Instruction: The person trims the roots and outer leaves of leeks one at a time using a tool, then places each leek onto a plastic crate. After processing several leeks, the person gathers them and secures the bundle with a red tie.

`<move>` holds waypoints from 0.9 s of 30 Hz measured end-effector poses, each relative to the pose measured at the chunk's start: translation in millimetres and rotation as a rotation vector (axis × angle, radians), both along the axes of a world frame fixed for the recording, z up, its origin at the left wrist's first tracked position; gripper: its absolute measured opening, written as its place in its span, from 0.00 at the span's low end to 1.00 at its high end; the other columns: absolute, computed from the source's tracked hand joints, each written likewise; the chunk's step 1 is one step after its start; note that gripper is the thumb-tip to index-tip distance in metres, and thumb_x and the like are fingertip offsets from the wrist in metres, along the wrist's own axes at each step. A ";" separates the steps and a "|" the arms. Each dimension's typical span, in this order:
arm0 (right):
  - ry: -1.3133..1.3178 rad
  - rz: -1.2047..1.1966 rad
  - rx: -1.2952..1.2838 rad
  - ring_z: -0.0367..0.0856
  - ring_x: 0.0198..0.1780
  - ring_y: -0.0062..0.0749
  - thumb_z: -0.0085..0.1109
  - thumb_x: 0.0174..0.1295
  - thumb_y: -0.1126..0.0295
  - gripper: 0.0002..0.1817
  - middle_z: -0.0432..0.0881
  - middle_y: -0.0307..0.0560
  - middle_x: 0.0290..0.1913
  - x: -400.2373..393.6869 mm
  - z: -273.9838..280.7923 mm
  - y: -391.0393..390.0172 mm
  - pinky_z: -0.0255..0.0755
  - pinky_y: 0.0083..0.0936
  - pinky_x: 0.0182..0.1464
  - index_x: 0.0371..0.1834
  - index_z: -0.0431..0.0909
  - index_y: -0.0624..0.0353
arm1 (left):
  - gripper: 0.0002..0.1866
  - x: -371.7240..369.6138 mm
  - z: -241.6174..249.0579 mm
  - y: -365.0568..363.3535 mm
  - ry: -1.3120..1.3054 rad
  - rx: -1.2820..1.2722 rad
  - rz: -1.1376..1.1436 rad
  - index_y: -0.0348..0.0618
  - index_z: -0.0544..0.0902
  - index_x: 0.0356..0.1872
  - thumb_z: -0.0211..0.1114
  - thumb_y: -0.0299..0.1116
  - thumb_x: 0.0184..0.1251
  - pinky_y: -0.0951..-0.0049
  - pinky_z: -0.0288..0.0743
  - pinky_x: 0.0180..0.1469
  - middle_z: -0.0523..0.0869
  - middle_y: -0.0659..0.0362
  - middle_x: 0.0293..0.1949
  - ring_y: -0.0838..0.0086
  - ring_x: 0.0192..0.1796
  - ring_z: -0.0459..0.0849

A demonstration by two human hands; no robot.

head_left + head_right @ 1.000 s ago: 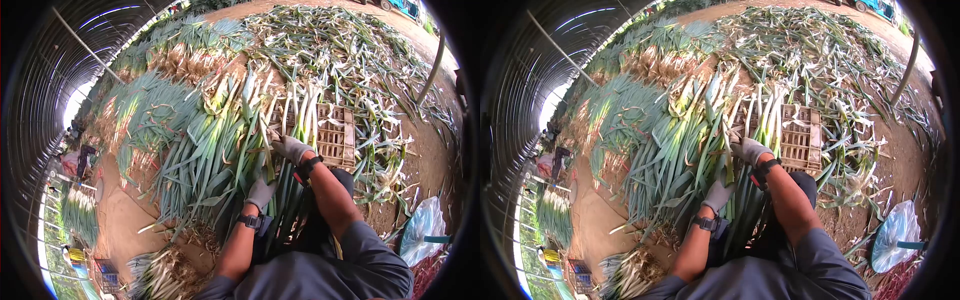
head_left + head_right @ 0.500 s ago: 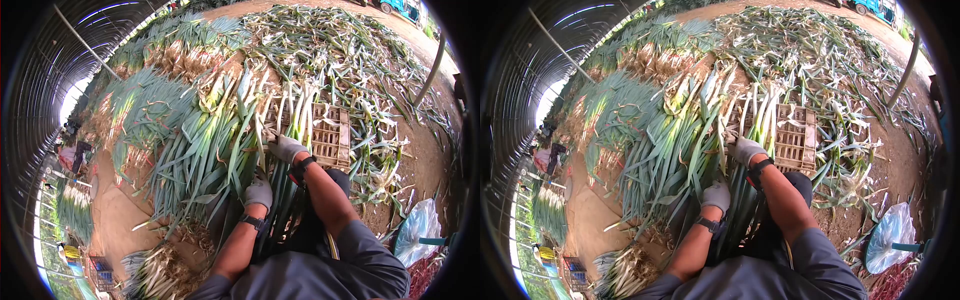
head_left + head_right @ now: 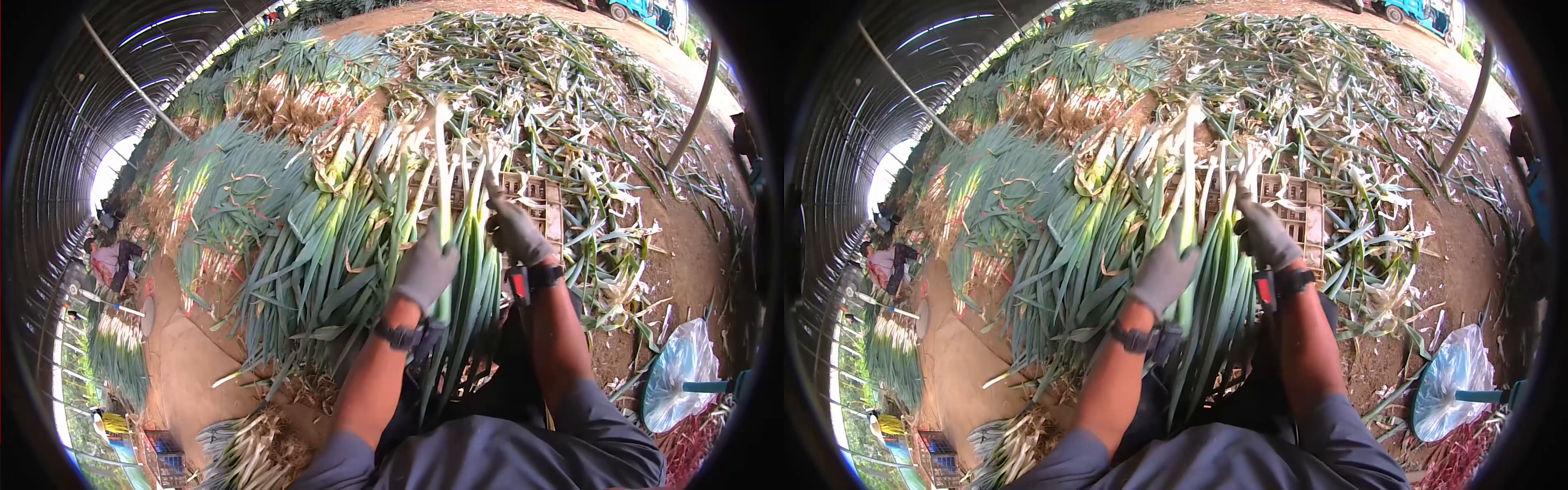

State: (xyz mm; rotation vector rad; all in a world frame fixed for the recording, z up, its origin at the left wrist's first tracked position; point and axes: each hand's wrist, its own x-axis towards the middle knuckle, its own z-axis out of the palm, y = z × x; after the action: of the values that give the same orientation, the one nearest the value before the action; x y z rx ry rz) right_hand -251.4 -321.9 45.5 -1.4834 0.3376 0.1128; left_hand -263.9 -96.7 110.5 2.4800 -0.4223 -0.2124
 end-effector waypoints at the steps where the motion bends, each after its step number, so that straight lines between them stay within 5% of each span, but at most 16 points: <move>1: -0.006 -0.122 0.075 0.69 0.18 0.21 0.50 0.68 0.27 0.39 0.74 0.38 0.25 -9.2 18.9 -3.2 0.62 0.22 0.19 0.49 0.77 0.58 | 0.41 11.9 10.3 -18.6 0.042 -0.006 -0.018 0.43 0.54 0.82 0.57 0.47 0.74 0.48 0.83 0.49 0.88 0.34 0.43 0.41 0.42 0.89; 5: -0.182 -0.242 0.413 0.69 0.17 0.19 0.47 0.79 0.43 0.23 0.75 0.32 0.25 -28.2 17.3 -43.0 0.60 0.19 0.17 0.56 0.77 0.51 | 0.39 50.1 18.9 -78.7 0.219 -0.183 -0.040 0.43 0.54 0.83 0.57 0.42 0.75 0.53 0.84 0.54 0.85 0.33 0.55 0.46 0.49 0.89; 6: -0.236 -0.104 0.514 0.71 0.17 0.20 0.47 0.79 0.43 0.24 0.78 0.33 0.27 -36.0 15.9 -54.6 0.62 0.18 0.18 0.59 0.77 0.51 | 0.36 60.6 -7.2 -90.1 0.106 -0.118 -0.058 0.44 0.60 0.81 0.57 0.43 0.75 0.52 0.82 0.58 0.83 0.32 0.58 0.44 0.52 0.88; 11: 0.002 0.102 0.071 0.73 0.20 0.22 0.48 0.77 0.41 0.31 0.76 0.37 0.27 -44.7 30.4 -24.2 0.65 0.21 0.20 0.60 0.76 0.60 | 0.20 66.1 -69.4 -56.5 0.035 0.018 -0.107 0.56 0.82 0.65 0.57 0.43 0.76 0.53 0.82 0.57 0.88 0.48 0.55 0.49 0.52 0.88; 12: 0.077 0.205 -0.029 0.75 0.23 0.22 0.48 0.79 0.50 0.23 0.77 0.37 0.29 -46.0 47.1 -12.0 0.70 0.23 0.23 0.61 0.76 0.59 | 0.18 75.7 -85.5 -38.4 0.065 0.086 -0.010 0.57 0.85 0.61 0.57 0.42 0.74 0.53 0.83 0.55 0.89 0.50 0.52 0.51 0.51 0.89; 15: 0.145 0.335 -0.356 0.74 0.22 0.24 0.52 0.76 0.47 0.24 0.77 0.39 0.29 -29.0 4.5 -2.7 0.72 0.27 0.23 0.47 0.76 0.62 | 0.18 89.6 -98.9 18.8 -0.031 0.171 0.100 0.54 0.87 0.57 0.61 0.44 0.71 0.53 0.82 0.55 0.89 0.51 0.49 0.50 0.50 0.89; 20: 0.257 0.332 -0.369 0.74 0.21 0.25 0.53 0.75 0.47 0.25 0.76 0.40 0.28 -6.7 4.4 11.3 0.71 0.27 0.23 0.46 0.76 0.62 | 0.27 105.7 -142.1 31.6 -0.252 0.528 0.139 0.43 0.84 0.58 0.67 0.53 0.67 0.51 0.81 0.55 0.90 0.44 0.44 0.51 0.51 0.90; 24: 0.215 0.318 -0.372 0.77 0.22 0.27 0.49 0.73 0.43 0.30 0.77 0.44 0.28 -7.2 2.4 11.0 0.74 0.29 0.25 0.45 0.77 0.66 | 0.18 136.4 -151.3 18.7 -0.116 0.644 -0.035 0.42 0.84 0.52 0.62 0.44 0.72 0.53 0.83 0.53 0.90 0.42 0.45 0.52 0.52 0.90; 25: 0.217 0.322 -0.361 0.76 0.22 0.26 0.51 0.74 0.44 0.28 0.77 0.42 0.28 -8.3 6.5 7.9 0.73 0.29 0.24 0.45 0.77 0.65 | 0.10 142.6 -144.3 16.0 -0.168 0.705 -0.147 0.45 0.85 0.47 0.58 0.32 0.72 0.57 0.84 0.49 0.89 0.41 0.47 0.52 0.52 0.89; 27: 0.222 0.334 -0.328 0.74 0.21 0.23 0.53 0.75 0.46 0.25 0.76 0.39 0.28 -11.4 13.5 6.0 0.70 0.27 0.22 0.45 0.76 0.63 | 0.10 158.1 -111.9 5.6 -0.099 0.707 -0.253 0.43 0.83 0.49 0.58 0.29 0.70 0.60 0.85 0.47 0.88 0.41 0.49 0.53 0.52 0.89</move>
State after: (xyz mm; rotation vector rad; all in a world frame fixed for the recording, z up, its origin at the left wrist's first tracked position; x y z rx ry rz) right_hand -262.8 -315.8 59.0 -1.8496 0.2924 0.5122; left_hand -105.8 -91.0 -1.4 3.1293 -0.8187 -0.3984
